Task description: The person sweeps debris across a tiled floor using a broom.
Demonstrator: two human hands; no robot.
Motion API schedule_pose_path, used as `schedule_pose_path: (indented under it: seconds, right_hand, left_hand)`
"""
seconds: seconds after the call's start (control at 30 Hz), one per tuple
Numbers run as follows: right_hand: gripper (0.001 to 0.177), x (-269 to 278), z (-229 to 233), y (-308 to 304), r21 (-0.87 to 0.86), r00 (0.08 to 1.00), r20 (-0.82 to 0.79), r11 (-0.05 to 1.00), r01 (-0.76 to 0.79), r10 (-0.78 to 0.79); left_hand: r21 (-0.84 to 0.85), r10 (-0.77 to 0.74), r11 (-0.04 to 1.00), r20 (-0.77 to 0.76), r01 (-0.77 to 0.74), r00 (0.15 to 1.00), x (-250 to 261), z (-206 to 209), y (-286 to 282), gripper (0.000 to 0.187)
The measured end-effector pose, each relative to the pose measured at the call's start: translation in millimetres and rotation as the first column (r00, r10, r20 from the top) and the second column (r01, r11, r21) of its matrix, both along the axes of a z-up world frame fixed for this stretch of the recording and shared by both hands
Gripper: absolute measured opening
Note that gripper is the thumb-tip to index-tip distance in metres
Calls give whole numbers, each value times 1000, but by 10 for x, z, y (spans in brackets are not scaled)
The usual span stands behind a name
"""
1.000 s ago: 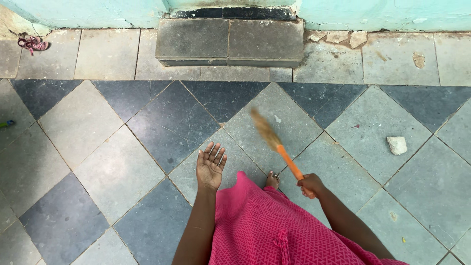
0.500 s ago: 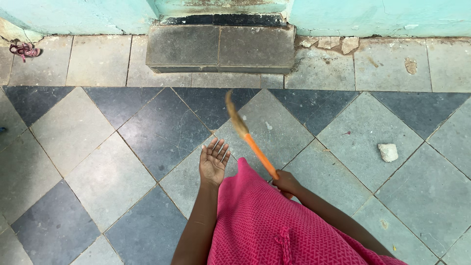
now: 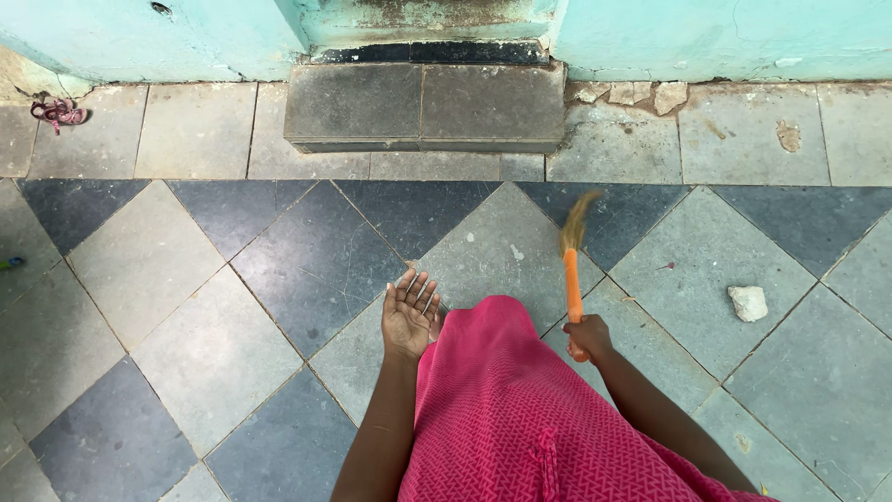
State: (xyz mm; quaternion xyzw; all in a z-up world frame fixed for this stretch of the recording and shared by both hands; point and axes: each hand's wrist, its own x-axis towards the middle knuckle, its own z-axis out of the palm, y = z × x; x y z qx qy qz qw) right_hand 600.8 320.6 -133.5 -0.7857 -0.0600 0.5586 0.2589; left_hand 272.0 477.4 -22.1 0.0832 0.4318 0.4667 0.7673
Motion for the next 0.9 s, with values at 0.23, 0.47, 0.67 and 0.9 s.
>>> schedule_pose_path:
  seconds: [0.23,0.47,0.67,0.9]
  right_hand:
    - [22,-445,136,454,46,951,-69,953,-298,301]
    - [31,-642,63,879,-9,821,-322,865,-501,472]
    - [29,-271,33,1057,-110,986,-96,983,-145,135]
    - [29,-635,108,1454,87,998,2,995,-58,58]
  left_hand:
    - [-20,-65,998,11,65,998,46,-34,520,54]
    - [25,-114,993,42,113,993,-79,-25,1115,54]
    - [8,-118,993,6,118,993,-261,-33,1464,55]
    - [-14,-144,989,13,144,990,-377,-155,1797,54]
